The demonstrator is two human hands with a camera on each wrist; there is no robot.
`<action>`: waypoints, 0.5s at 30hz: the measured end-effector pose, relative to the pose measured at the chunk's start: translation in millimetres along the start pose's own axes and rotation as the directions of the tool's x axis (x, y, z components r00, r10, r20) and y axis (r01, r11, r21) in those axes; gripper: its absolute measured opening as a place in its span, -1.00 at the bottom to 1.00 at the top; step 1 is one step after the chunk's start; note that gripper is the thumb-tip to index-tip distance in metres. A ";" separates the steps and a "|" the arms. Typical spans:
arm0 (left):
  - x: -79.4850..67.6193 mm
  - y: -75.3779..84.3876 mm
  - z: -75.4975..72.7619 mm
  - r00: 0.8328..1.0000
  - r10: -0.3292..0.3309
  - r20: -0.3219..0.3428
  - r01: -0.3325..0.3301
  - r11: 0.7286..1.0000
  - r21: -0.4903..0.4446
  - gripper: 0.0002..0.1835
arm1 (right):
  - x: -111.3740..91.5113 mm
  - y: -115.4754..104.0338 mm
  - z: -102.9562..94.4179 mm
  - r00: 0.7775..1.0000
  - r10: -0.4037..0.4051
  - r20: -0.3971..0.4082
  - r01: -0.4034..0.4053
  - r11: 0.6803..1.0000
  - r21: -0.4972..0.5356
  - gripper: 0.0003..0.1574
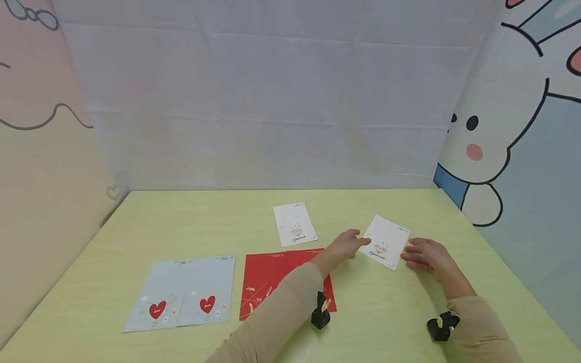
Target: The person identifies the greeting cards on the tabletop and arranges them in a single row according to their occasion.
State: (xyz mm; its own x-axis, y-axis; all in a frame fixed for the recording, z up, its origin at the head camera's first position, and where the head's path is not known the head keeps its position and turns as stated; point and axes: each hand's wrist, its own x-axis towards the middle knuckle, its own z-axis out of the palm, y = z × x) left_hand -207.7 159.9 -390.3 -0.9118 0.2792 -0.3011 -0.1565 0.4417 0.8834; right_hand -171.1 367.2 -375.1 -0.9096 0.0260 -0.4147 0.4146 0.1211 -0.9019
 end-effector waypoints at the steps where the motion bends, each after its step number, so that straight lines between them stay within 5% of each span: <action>1: -0.1 -0.1 -0.5 1.000 -0.004 0.004 0.004 1.000 -0.003 -0.43 | 0.1 0.1 0.2 1.000 0.003 0.000 -0.003 1.000 0.000 -0.22; 8: -5.6 -0.3 -3.7 1.000 -0.007 0.026 0.008 1.000 -0.029 -0.44 | 3.1 -2.4 6.8 0.999 0.036 0.000 -0.036 0.999 0.024 -0.18; 15: -8.8 0.0 -0.7 0.999 -0.015 0.040 0.016 0.999 -0.033 -0.45 | 0.6 -3.7 10.8 0.999 -0.009 -0.045 0.004 0.996 -0.092 -0.15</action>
State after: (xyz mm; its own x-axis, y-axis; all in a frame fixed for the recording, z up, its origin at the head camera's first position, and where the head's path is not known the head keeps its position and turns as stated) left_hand -199.9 156.8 -387.4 -0.8936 0.3061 -0.3284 -0.1838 0.4179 0.8897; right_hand -173.0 356.0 -373.3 -0.9134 0.0693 -0.4011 0.4063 0.2118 -0.8888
